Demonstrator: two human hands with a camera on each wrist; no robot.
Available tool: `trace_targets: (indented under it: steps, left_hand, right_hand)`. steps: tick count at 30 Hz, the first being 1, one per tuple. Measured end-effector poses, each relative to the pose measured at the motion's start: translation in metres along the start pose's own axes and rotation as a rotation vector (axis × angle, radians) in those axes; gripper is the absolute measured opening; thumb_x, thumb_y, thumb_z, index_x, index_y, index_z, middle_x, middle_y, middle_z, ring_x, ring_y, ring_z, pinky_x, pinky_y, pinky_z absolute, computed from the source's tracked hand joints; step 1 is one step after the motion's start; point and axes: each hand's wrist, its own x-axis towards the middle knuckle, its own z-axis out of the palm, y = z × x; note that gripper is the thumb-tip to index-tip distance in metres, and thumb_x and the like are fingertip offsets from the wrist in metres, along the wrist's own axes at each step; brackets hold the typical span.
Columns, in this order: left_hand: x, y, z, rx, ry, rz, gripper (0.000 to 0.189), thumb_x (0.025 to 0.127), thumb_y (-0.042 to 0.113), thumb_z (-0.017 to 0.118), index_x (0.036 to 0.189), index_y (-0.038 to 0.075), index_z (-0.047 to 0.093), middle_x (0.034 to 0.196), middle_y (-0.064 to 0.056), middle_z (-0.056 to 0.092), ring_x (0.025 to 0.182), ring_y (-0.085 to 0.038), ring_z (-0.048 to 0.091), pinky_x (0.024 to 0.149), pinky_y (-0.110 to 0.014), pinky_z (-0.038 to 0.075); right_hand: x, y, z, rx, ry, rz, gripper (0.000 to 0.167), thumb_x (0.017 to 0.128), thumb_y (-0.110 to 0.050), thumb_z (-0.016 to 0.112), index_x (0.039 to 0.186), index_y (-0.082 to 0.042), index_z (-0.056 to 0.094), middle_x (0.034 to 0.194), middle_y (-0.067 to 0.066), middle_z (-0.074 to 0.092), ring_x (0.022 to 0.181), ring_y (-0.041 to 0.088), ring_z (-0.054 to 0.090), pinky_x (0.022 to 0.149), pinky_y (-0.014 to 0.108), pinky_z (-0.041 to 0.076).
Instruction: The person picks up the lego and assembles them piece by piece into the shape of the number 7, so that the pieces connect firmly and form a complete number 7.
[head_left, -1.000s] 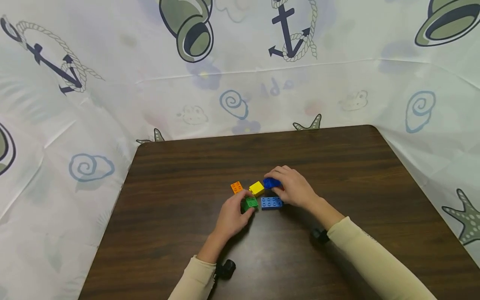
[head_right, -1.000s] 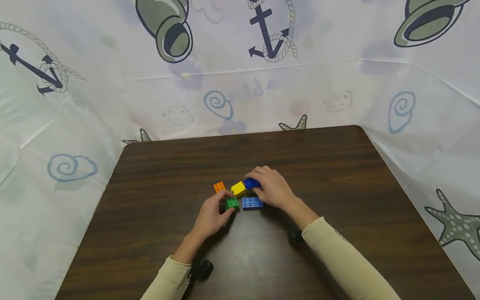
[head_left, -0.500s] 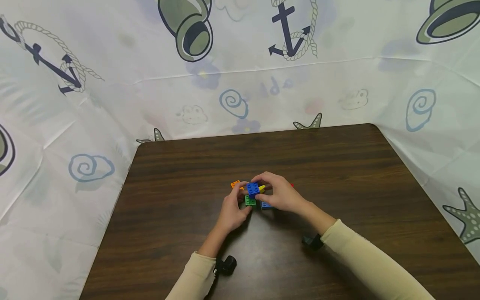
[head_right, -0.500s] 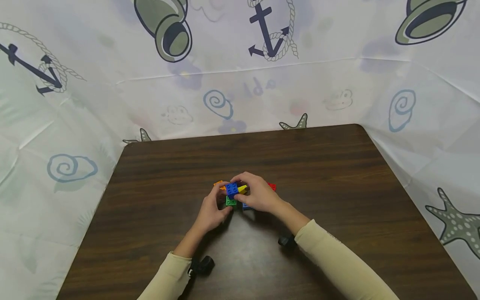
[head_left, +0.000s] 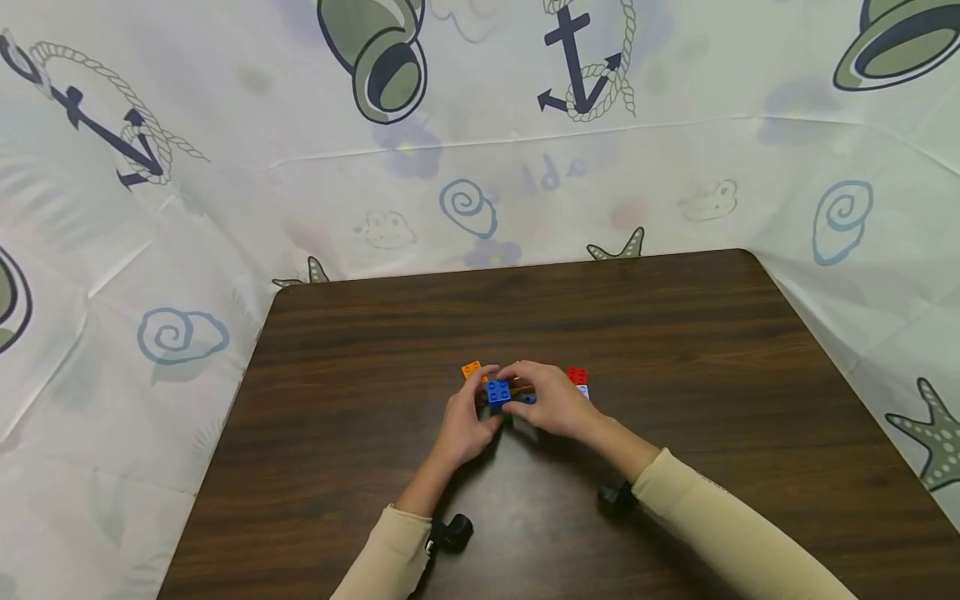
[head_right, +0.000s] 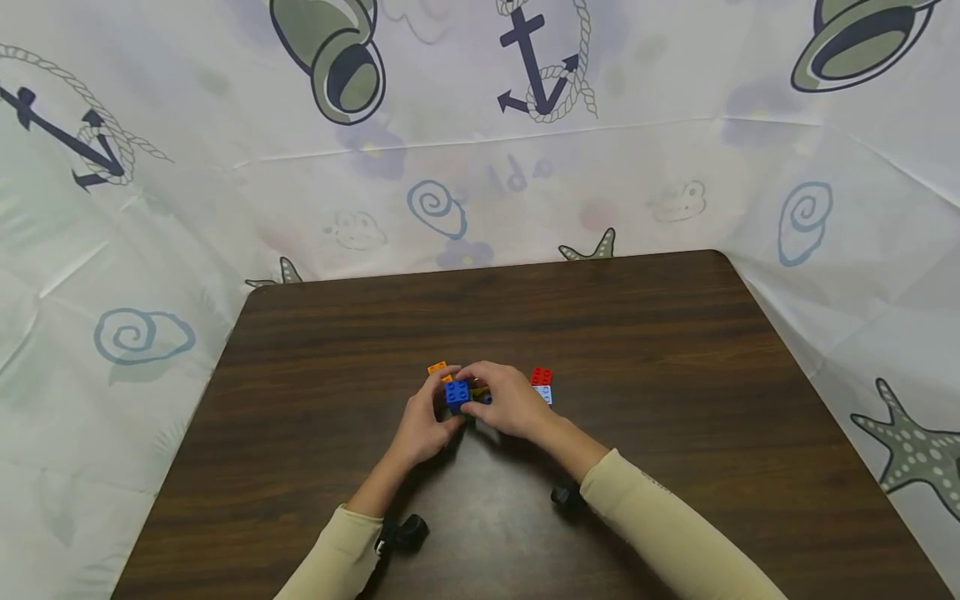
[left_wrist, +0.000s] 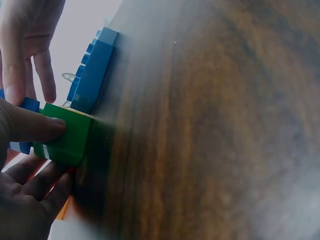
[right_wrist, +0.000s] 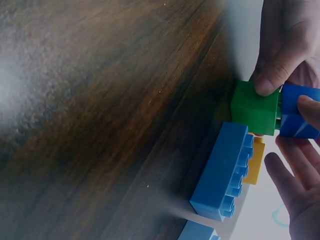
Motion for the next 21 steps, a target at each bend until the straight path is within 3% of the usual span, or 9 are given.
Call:
trace_targets:
  steps: [11, 21]
  left_hand:
    - [-0.0002, -0.0010, 0.0032, -0.032, 0.015, 0.026, 0.069, 0.074, -0.010, 0.078, 0.133, 0.016, 0.051, 0.114, -0.010, 0.069, 0.109, -0.023, 0.063, 0.099, -0.045, 0.045]
    - [-0.0010, -0.0004, 0.0011, 0.024, -0.013, 0.015, 0.061, 0.077, -0.006, 0.078, 0.130, 0.015, 0.055, 0.119, -0.009, 0.067, 0.115, -0.023, 0.060, 0.104, -0.046, 0.041]
  right_hand:
    - [0.0010, 0.0013, -0.0021, -0.019, -0.010, 0.019, 0.038, 0.082, -0.010, 0.080, 0.116, -0.009, 0.064, 0.115, 0.006, 0.066, 0.101, 0.029, 0.068, 0.085, 0.042, 0.054]
    - [0.0030, 0.0007, -0.0066, -0.028, -0.039, 0.037, 0.037, 0.082, -0.010, 0.080, 0.114, -0.008, 0.062, 0.114, 0.009, 0.067, 0.098, 0.023, 0.069, 0.081, 0.034, 0.056]
